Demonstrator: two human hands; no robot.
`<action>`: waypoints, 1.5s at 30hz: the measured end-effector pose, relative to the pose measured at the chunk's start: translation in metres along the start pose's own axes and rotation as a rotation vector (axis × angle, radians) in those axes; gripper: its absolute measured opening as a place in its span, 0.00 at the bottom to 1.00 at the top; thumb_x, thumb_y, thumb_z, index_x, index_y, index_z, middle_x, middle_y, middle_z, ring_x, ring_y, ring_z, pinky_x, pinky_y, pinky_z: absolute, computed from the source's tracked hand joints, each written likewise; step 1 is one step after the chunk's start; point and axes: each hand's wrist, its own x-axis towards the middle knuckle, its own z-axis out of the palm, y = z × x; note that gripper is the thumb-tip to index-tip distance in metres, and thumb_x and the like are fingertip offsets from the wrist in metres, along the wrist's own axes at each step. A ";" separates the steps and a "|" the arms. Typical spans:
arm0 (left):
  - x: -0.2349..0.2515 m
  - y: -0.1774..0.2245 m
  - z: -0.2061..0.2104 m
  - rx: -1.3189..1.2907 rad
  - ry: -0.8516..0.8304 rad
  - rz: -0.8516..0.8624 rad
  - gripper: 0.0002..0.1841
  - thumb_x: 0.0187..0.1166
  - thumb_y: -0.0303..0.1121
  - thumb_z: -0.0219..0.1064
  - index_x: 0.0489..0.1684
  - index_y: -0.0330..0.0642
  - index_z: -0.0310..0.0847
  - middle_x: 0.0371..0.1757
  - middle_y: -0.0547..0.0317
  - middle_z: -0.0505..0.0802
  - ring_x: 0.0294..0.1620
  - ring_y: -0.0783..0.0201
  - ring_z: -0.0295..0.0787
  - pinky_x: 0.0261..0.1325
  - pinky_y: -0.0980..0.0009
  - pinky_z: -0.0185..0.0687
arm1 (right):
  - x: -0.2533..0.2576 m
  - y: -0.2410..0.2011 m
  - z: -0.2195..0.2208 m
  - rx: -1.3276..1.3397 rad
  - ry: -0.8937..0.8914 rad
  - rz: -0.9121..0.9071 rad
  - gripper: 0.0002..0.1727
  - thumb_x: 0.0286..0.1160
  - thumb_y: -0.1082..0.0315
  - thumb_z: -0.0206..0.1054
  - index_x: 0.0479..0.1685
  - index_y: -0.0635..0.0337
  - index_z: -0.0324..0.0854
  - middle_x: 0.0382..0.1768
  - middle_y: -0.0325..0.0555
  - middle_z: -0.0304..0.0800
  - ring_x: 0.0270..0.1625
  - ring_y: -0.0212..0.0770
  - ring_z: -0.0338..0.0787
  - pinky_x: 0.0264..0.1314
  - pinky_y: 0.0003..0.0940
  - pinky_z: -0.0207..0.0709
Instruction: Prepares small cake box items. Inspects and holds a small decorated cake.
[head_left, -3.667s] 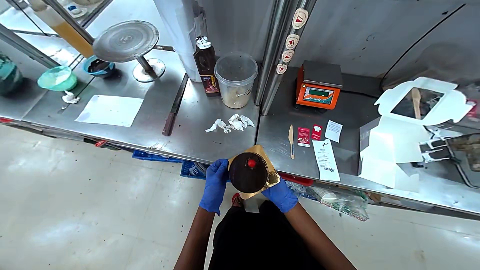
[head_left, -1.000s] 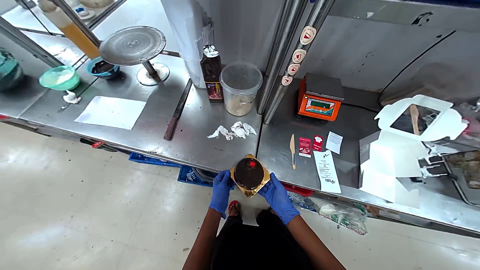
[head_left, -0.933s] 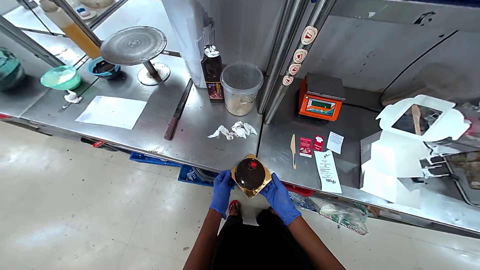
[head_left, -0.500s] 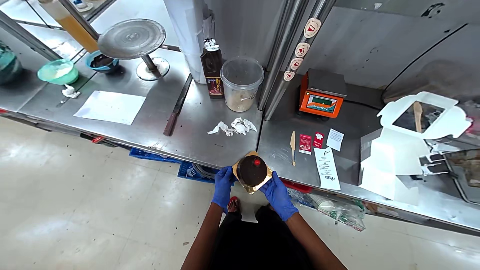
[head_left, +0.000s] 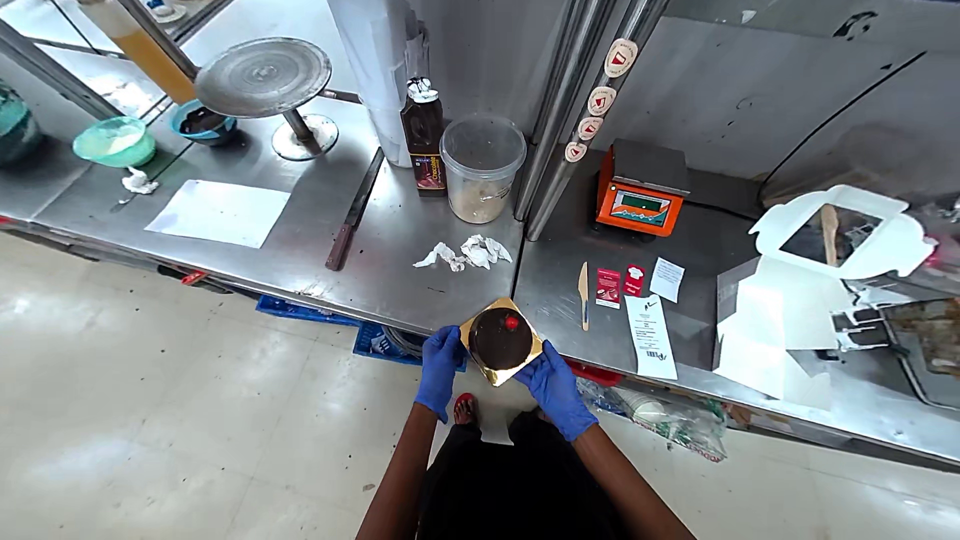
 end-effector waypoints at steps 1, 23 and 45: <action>0.002 0.003 -0.001 -0.010 -0.018 -0.004 0.13 0.90 0.29 0.54 0.41 0.33 0.84 0.26 0.56 0.88 0.25 0.67 0.84 0.35 0.69 0.85 | 0.000 -0.002 0.001 0.000 -0.003 0.011 0.31 0.96 0.51 0.30 0.61 0.67 0.73 0.44 0.58 0.93 0.45 0.51 0.96 0.50 0.46 0.91; -0.077 -0.050 0.020 -0.350 -0.105 -0.181 0.22 0.86 0.31 0.55 0.75 0.27 0.69 0.64 0.40 0.90 0.64 0.50 0.91 0.70 0.55 0.85 | 0.016 0.009 -0.022 -0.123 -0.198 -0.013 0.27 0.97 0.55 0.35 0.72 0.69 0.66 0.54 0.61 0.92 0.53 0.52 0.96 0.58 0.46 0.91; -0.067 -0.031 0.037 -0.470 -0.006 -0.097 0.20 0.91 0.25 0.43 0.76 0.25 0.66 0.63 0.41 0.90 0.62 0.53 0.91 0.72 0.57 0.83 | 0.008 0.006 -0.013 -0.057 -0.189 0.007 0.27 0.97 0.54 0.35 0.76 0.65 0.63 0.57 0.61 0.91 0.55 0.53 0.95 0.62 0.46 0.89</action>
